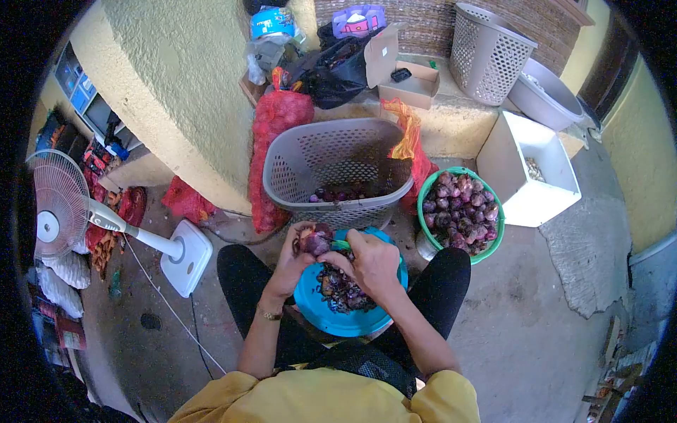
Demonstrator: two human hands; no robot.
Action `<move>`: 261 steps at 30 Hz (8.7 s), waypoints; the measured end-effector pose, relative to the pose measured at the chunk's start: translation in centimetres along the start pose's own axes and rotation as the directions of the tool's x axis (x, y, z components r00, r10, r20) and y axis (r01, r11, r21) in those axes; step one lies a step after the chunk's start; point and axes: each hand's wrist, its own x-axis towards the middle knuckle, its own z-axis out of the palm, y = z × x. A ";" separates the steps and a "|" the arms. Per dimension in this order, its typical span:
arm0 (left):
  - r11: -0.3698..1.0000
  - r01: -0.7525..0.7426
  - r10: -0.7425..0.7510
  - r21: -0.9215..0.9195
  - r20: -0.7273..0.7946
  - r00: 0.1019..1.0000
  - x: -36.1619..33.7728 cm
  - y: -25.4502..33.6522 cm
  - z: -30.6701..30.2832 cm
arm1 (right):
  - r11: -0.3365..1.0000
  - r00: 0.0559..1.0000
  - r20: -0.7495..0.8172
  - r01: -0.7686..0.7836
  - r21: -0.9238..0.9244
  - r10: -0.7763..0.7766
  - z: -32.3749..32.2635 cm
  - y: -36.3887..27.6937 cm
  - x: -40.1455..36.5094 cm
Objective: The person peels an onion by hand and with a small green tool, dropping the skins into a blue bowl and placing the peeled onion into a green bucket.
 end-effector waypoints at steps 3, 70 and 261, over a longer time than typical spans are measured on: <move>0.888 -0.042 0.074 0.458 -0.051 0.996 0.2 -0.1 0.4 | 1.000 1.000 0.023 0.018 -0.010 -0.018 0.1 -0.1 0.1; 0.919 -0.124 0.196 0.375 -0.160 0.967 0.3 0.6 2.5 | 0.981 0.975 0.132 0.188 -0.045 -0.180 -2.1 0.7 1.5; 0.899 0.308 -0.270 0.311 -0.161 0.949 -0.2 -5.5 -0.2 | 0.884 0.995 0.025 -0.094 0.457 0.093 4.5 3.3 -2.7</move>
